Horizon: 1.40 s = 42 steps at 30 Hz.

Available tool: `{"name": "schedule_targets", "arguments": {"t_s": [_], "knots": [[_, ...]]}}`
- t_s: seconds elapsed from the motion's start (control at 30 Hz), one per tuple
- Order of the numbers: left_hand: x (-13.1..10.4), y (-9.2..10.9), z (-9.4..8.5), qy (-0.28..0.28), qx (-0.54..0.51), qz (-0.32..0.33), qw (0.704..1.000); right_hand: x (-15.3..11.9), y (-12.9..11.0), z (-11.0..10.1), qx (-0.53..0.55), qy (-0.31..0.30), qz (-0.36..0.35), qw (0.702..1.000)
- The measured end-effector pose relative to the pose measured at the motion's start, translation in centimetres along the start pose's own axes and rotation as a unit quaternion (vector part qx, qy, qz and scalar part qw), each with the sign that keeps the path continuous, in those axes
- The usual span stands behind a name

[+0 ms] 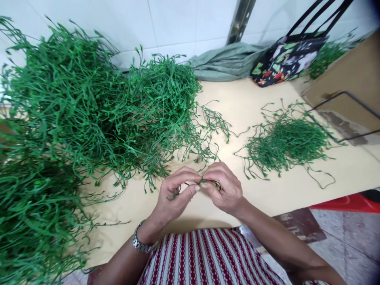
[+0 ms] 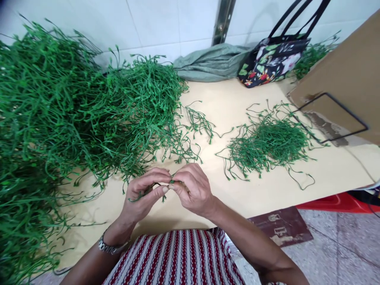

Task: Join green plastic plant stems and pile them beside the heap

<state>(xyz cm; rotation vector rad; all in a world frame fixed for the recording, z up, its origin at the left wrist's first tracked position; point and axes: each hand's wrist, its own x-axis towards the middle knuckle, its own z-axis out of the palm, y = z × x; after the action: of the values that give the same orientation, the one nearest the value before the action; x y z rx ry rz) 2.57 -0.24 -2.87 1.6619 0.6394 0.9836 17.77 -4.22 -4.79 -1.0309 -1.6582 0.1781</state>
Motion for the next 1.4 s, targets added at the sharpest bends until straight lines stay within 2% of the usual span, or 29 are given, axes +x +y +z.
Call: {"name": "schedule_targets", "arguments": {"t_s": [0.1,0.2,0.3,0.4,0.5,0.63,0.77,0.87,0.97,1.07,1.13,1.23,1.4], "knots": [[-0.2,0.0,0.0,0.024,0.012,-0.003,1.000,-0.1,0.0,0.1,0.008,-0.016,0.008,1.000],[-0.2,0.1,-0.1,-0.007,0.017,-0.035,0.999,0.1,0.1,-0.1,0.015,-0.019,0.018,1.000],[-0.2,-0.1,-0.2,-0.037,-0.045,-0.102,0.993,0.5,0.2,-0.2,0.025,0.005,0.015,1.000],[-0.4,-0.8,-0.3,-0.035,-0.099,-0.138,0.985,0.8,0.1,0.0,0.014,0.030,-0.011,0.999],[-0.6,-1.7,-0.4,-0.026,-0.097,-0.129,0.986,1.2,0.2,0.1,-0.005,0.037,-0.012,0.999],[-0.7,-2.1,-0.8,-0.014,-0.088,-0.108,0.990,1.7,0.4,-0.2,-0.017,0.034,0.028,0.999],[-0.6,-1.2,-1.0,-0.081,-0.153,-0.110,0.979,1.6,0.4,-0.7,0.035,0.053,0.034,0.997],[-0.4,-0.5,-0.8,-0.122,-0.163,-0.099,0.974,1.2,0.3,-0.6,0.107,0.089,0.078,0.987],[-0.2,-0.6,-0.1,-0.069,-0.129,-0.079,0.986,0.7,-0.1,-0.1,0.137,0.093,0.115,0.979],[0.0,-1.0,0.6,0.037,-0.154,-0.063,0.985,0.6,-0.5,0.4,0.127,0.057,0.104,0.985],[0.0,-1.1,0.8,0.073,-0.169,-0.075,0.980,0.8,-0.7,0.3,0.104,0.018,0.080,0.991],[0.0,-0.5,0.3,0.061,-0.149,-0.110,0.981,1.3,-0.8,-0.4,0.045,-0.050,0.056,0.996],[0.1,0.4,-0.7,-0.013,-0.035,-0.131,0.991,2.1,-0.8,-1.8,-0.048,-0.156,0.032,0.986]]}}
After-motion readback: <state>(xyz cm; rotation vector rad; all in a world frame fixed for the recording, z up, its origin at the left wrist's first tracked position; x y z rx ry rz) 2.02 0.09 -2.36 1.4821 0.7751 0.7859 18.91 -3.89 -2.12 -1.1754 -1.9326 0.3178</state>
